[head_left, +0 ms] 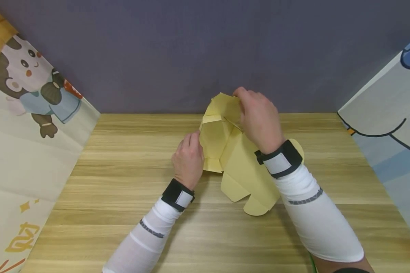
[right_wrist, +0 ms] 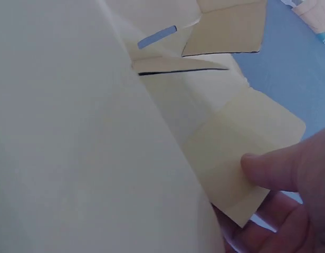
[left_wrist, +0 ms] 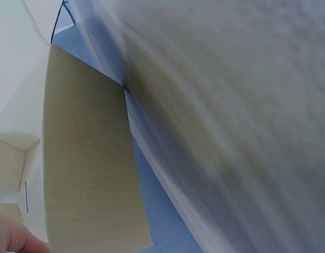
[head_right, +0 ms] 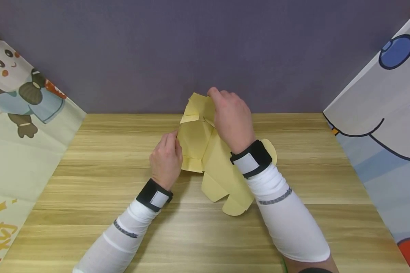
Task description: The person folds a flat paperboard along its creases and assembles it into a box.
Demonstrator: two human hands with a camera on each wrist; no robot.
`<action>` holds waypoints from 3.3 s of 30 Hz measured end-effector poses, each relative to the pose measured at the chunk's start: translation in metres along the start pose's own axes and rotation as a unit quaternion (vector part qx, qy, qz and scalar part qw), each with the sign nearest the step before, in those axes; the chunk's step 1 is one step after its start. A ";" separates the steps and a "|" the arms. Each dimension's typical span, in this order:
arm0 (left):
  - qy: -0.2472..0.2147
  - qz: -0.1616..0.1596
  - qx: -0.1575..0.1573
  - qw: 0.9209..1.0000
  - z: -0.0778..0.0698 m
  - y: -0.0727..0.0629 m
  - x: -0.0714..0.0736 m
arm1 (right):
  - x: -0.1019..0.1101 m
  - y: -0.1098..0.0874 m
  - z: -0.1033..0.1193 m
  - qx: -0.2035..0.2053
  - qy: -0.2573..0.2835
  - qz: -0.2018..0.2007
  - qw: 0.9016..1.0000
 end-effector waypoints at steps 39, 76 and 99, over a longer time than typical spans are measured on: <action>0.004 0.024 0.009 1.000 0.008 -0.001 -0.003 | -0.029 -0.066 0.018 0.178 0.042 0.056 0.982; -0.013 0.014 -0.048 0.999 -0.013 -0.008 0.012 | -0.074 -0.043 -0.002 0.075 -0.091 -0.048 0.992; -0.026 0.015 -0.046 0.999 -0.012 -0.009 0.015 | -0.074 -0.040 0.001 0.133 -0.143 -0.095 0.976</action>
Point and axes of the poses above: each hand's wrist, its own y-axis towards the middle knuckle, its own x-axis out of the back of the hand, z = x × y, the point moved 5 cm from there along y, towards the middle knuckle, and after that the axes turned 6 degrees about -x, right-handed, at the moved point
